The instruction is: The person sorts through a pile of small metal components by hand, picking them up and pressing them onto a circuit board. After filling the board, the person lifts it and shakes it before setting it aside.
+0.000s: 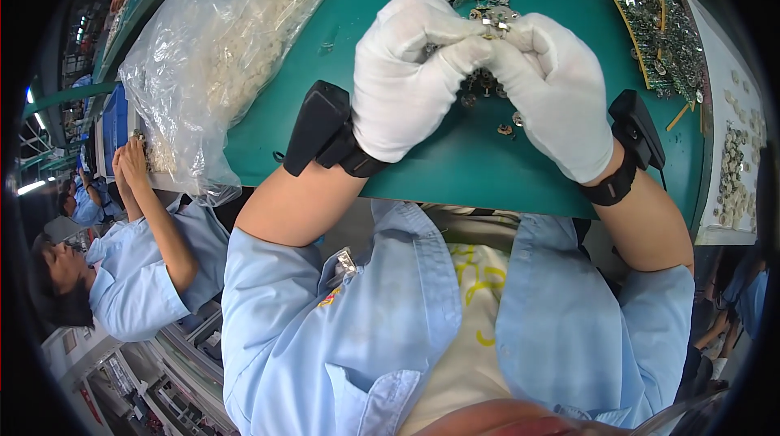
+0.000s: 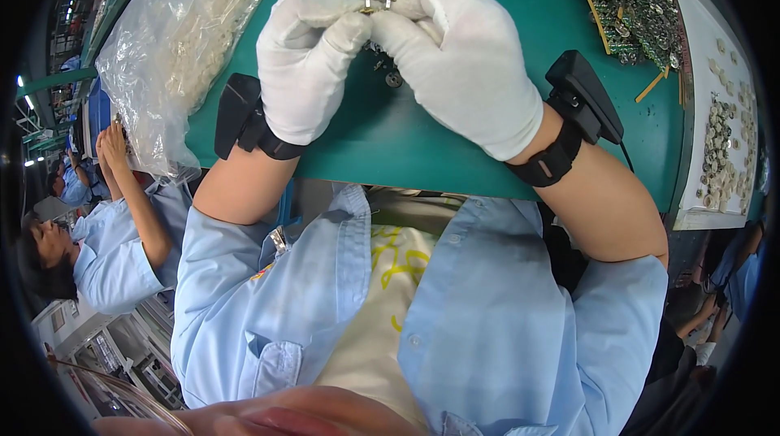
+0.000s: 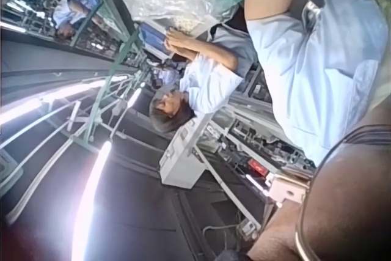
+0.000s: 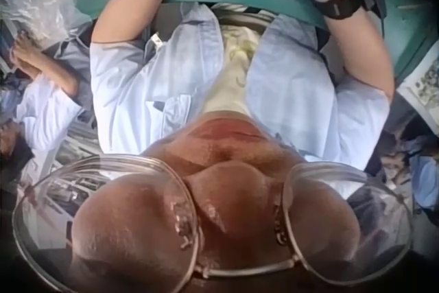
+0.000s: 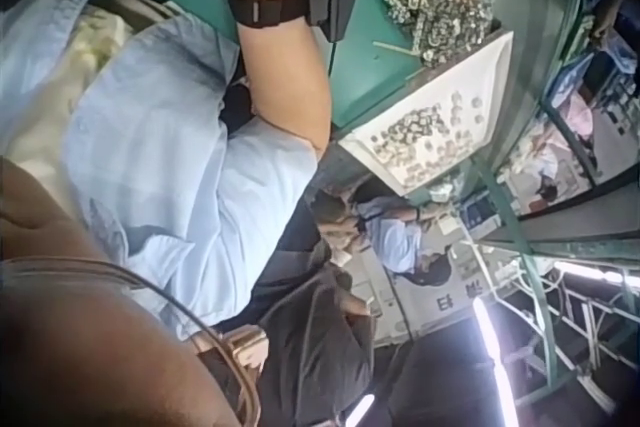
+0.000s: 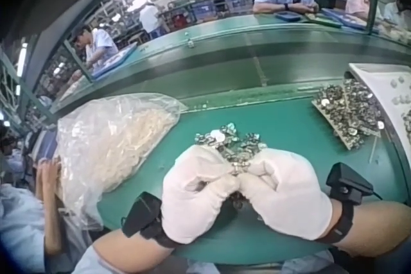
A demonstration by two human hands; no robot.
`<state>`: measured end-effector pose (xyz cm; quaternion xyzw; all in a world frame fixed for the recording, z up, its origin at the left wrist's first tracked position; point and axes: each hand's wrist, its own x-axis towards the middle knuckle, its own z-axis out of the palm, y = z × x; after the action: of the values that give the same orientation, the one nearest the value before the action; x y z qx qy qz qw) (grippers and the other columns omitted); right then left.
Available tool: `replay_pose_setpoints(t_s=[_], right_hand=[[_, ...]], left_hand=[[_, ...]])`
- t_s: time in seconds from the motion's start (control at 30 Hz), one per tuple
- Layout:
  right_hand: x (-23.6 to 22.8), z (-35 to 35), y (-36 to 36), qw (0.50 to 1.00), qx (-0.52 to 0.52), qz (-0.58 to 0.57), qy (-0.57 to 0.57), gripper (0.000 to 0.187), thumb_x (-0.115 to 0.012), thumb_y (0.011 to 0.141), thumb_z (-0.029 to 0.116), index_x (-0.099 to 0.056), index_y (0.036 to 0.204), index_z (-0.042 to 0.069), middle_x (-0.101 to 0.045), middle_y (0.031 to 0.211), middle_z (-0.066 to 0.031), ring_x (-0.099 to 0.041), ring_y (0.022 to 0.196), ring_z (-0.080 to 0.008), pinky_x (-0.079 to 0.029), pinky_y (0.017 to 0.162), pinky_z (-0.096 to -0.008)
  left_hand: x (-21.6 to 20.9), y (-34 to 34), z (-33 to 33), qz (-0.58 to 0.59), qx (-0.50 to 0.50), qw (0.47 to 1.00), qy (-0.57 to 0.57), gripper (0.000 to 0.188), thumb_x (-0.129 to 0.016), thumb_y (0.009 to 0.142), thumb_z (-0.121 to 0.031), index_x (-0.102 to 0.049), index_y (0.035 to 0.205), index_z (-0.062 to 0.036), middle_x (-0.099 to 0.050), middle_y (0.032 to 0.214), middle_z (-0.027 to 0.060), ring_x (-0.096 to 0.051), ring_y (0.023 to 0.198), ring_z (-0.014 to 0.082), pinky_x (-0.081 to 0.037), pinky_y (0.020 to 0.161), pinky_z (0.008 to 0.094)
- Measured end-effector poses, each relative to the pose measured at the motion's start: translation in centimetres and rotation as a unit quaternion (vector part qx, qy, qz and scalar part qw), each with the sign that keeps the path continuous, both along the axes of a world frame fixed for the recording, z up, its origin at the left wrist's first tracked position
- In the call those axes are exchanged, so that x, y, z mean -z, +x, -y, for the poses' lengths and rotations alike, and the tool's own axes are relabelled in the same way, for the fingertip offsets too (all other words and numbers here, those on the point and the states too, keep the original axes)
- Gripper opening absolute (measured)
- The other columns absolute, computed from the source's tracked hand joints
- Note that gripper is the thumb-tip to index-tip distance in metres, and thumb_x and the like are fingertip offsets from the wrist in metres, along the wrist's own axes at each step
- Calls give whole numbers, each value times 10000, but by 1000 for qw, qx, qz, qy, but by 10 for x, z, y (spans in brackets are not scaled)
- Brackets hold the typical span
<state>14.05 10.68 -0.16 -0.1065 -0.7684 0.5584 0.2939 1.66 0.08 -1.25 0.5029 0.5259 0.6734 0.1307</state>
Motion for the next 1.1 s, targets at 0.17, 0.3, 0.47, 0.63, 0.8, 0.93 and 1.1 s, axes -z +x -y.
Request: replay_pose_setpoints(t_s=[0.17, 0.3, 0.47, 0.63, 0.8, 0.93, 1.1], right_hand=[[-5, 3, 1, 1000, 3, -1, 9, 124, -651, 859, 79, -571, 818, -7, -547, 665, -17, -474, 571, -56, -390, 508, -216], [-5, 4, 1, 1000, 0, -7, 6, 120, -656, 846, 60, -570, 816, -18, -574, 650, -47, -506, 556, -72, -412, 501, -222], [1, 5, 0, 999, -5, -23, -23, 118, -649, 854, 63, -572, 815, -18, -572, 657, -47, -498, 557, -76, -408, 504, -224], [-2, 3, 0, 999, -12, -38, 20, 120, -639, 866, 75, -577, 814, -14, -553, 649, -30, -478, 553, -65, -391, 495, -219], [-7, -1, -2, 987, -66, -10, -145, 114, -621, 883, 86, -576, 820, 2, -521, 683, 15, -443, 594, -37, -361, 516, -207], [-8, -3, 1, 996, -48, 20, -67, 103, -609, 891, 89, -572, 833, 13, -498, 715, 38, -419, 627, -25, -346, 542, -201], [-8, -1, 0, 986, -72, 0, -150, 129, -606, 882, 114, -588, 813, 7, -533, 668, 24, -439, 577, -21, -359, 497, -209]], left_hand=[[2, -4, -4, -124, -34, 989, 68, 147, -759, 727, -43, -644, 818, -42, -575, 751, 51, -564, 690, 180, -452, 632, 281], [1, -8, -5, -196, -57, 974, 97, 173, -772, 698, -44, -639, 809, -55, -573, 738, 55, -571, 674, 202, -460, 617, 300], [-4, -8, -5, -256, -86, 957, 111, 183, -774, 684, -45, -636, 803, -60, -577, 740, 60, -579, 685, 221, -468, 630, 314], [-9, -10, -1, -278, -74, 951, 113, 180, -775, 690, -46, -633, 800, -58, -587, 752, 65, -588, 701, 218, -471, 643, 317], [-8, -2, 1, -66, -25, 997, 38, 178, -779, 700, -59, -629, 796, -56, -606, 774, 72, -597, 718, 213, -476, 659, 311], [-4, 0, -1, 18, -30, 999, 7, 162, -771, 718, -73, -633, 799, -52, -614, 776, 76, -601, 718, 214, -479, 669, 306], [-10, -11, -4, -219, -60, 969, 97, 120, -746, 738, -58, -645, 803, -50, -620, 760, 74, -604, 711, 216, -479, 664, 299]])
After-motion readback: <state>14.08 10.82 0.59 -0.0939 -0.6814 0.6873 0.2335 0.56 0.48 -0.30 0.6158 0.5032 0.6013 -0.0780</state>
